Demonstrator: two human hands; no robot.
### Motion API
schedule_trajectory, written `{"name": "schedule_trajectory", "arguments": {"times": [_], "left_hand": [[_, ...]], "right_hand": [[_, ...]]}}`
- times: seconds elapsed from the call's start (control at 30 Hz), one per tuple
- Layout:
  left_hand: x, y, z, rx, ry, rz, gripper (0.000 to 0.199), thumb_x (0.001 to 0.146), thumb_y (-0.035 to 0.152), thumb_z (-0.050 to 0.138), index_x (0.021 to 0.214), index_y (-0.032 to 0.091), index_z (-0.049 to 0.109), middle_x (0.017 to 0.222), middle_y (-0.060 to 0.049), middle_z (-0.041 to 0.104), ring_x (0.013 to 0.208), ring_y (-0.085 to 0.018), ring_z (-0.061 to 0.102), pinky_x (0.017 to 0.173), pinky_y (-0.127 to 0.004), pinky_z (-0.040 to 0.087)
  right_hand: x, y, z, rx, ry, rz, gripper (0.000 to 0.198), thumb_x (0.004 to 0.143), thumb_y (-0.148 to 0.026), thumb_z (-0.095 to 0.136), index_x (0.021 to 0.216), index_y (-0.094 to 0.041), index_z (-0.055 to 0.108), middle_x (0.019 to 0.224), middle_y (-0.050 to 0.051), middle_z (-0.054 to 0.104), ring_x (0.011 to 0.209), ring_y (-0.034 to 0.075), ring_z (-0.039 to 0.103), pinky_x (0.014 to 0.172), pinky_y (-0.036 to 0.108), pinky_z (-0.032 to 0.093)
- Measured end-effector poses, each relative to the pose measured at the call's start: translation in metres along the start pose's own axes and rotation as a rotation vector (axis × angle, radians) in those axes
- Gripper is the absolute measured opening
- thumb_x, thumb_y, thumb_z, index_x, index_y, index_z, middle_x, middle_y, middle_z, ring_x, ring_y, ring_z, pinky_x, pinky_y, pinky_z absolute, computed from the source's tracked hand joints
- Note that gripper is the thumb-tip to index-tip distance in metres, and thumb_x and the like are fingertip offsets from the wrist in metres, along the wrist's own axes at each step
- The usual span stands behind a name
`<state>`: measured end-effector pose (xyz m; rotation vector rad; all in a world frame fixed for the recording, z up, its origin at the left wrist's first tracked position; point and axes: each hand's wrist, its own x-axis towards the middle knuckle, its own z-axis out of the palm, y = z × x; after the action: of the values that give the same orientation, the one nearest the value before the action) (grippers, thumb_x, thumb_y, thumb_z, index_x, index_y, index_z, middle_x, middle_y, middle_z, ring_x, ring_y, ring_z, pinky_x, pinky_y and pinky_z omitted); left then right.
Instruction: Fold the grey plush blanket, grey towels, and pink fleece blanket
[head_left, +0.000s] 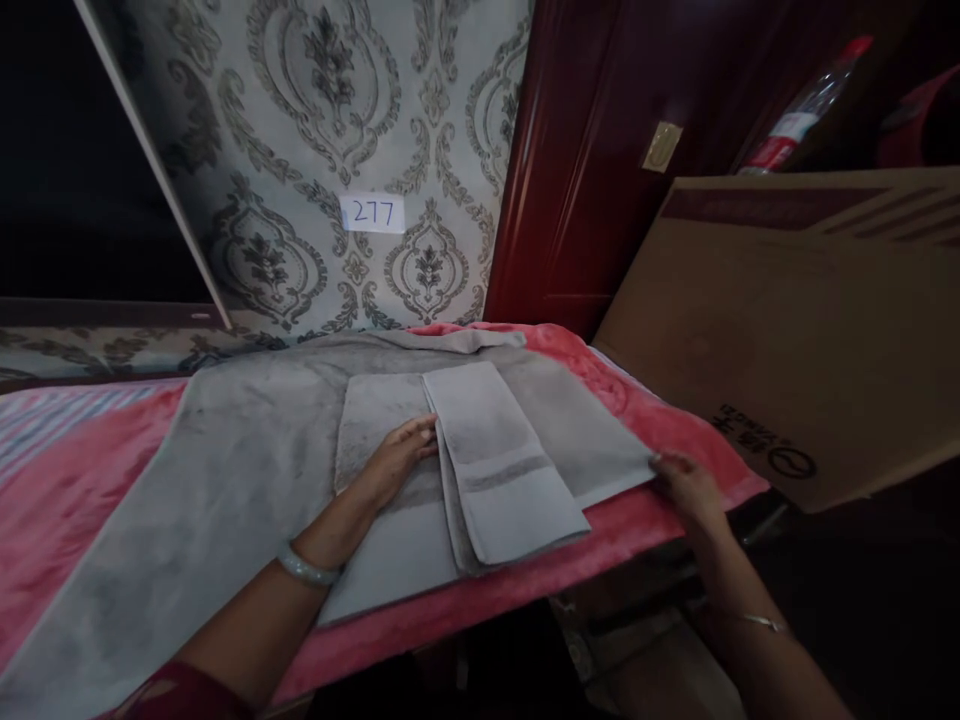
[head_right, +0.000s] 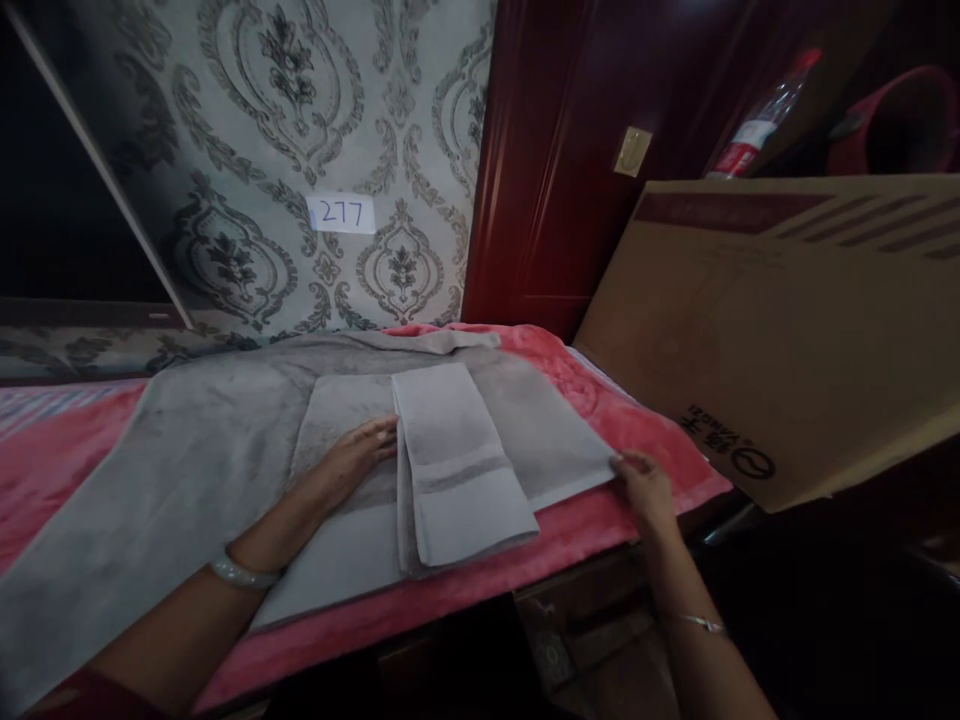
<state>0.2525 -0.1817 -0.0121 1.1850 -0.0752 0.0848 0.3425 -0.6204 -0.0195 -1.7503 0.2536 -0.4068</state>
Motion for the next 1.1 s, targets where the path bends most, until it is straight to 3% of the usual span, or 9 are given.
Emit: {"name": "schedule_trajectory", "arguments": {"times": [0.07,0.13,0.23,0.3,0.4,0.53,0.73,0.93,1.1], "left_hand": [[0.000,0.000,0.000,0.013,-0.004,0.000,0.046,0.074,0.039,0.082,0.113,0.016,0.074,0.119,-0.015,0.073,0.118,-0.032,0.064,0.102,-0.045,0.045],[-0.001,0.001,0.002,0.022,-0.001,0.004,0.047,0.074,0.040,0.082,0.114,0.016,0.073,0.120,-0.015,0.073,0.118,-0.032,0.064,0.102,-0.045,0.045],[0.000,0.001,0.003,0.028,0.023,0.002,0.052,0.073,0.040,0.083,0.116,0.015,0.071,0.120,-0.016,0.072,0.117,-0.031,0.064,0.101,-0.044,0.046],[0.001,0.002,0.004,0.026,0.037,-0.012,0.053,0.071,0.038,0.083,0.116,0.015,0.070,0.119,-0.015,0.073,0.113,-0.029,0.066,0.098,-0.042,0.048],[0.005,0.008,0.005,0.001,0.044,-0.043,0.053,0.067,0.033,0.084,0.115,0.015,0.067,0.112,-0.013,0.074,0.100,-0.025,0.069,0.090,-0.038,0.053],[0.011,0.018,0.012,0.027,0.063,-0.137,0.063,0.070,0.029,0.081,0.127,0.017,0.057,0.097,-0.007,0.075,0.076,-0.020,0.071,0.069,-0.033,0.057],[0.013,0.017,0.030,0.213,0.099,-0.253,0.074,0.074,0.025,0.074,0.139,0.019,0.039,0.069,0.003,0.067,0.053,-0.018,0.065,0.051,-0.028,0.053],[0.008,0.009,0.033,0.217,0.183,-0.218,0.051,0.075,0.029,0.074,0.116,0.021,0.046,0.067,0.003,0.066,0.048,-0.017,0.062,0.048,-0.027,0.052],[0.000,0.006,0.034,0.246,0.100,-0.249,0.078,0.074,0.033,0.080,0.139,0.021,0.039,0.069,0.003,0.065,0.050,-0.017,0.062,0.049,-0.027,0.051]], "right_hand": [[0.001,0.019,-0.012,-0.036,-0.050,0.101,0.035,0.062,-0.038,0.069,0.091,-0.020,0.061,0.072,0.004,0.065,0.063,0.022,0.061,0.061,0.036,0.056],[-0.006,0.024,-0.013,-0.150,-0.034,0.056,0.038,0.066,-0.035,0.064,0.100,-0.018,0.063,0.085,0.009,0.070,0.072,0.024,0.065,0.071,0.040,0.058],[-0.029,0.007,0.000,-0.352,0.065,-0.216,0.042,0.076,-0.038,0.057,0.110,-0.014,0.065,0.111,0.018,0.068,0.093,0.029,0.066,0.086,0.046,0.056],[-0.055,-0.011,0.016,-0.369,0.016,-0.419,0.038,0.084,-0.043,0.052,0.108,-0.017,0.067,0.116,0.018,0.067,0.100,0.029,0.065,0.087,0.045,0.055],[-0.109,-0.038,0.044,-0.284,-0.341,-0.707,0.027,0.093,-0.043,0.053,0.100,-0.024,0.070,0.112,0.013,0.069,0.109,0.028,0.063,0.095,0.044,0.053],[-0.175,-0.062,0.076,-0.282,-0.714,-0.949,0.041,0.092,-0.036,0.063,0.131,-0.026,0.062,0.139,0.012,0.059,0.130,0.030,0.052,0.109,0.053,0.044],[-0.195,-0.050,0.092,-0.391,-0.847,-0.903,0.066,0.088,-0.022,0.067,0.150,-0.023,0.045,0.155,0.015,0.044,0.141,0.031,0.042,0.114,0.057,0.041],[-0.194,-0.040,0.088,-0.351,-0.830,-0.938,0.033,0.093,-0.020,0.060,0.125,-0.020,0.066,0.133,0.012,0.064,0.135,0.030,0.051,0.111,0.053,0.046],[-0.200,-0.051,0.097,-0.145,-0.611,-0.873,0.024,0.100,-0.018,0.045,0.108,-0.022,0.067,0.102,0.009,0.073,0.098,0.021,0.069,0.090,0.038,0.057]]}}
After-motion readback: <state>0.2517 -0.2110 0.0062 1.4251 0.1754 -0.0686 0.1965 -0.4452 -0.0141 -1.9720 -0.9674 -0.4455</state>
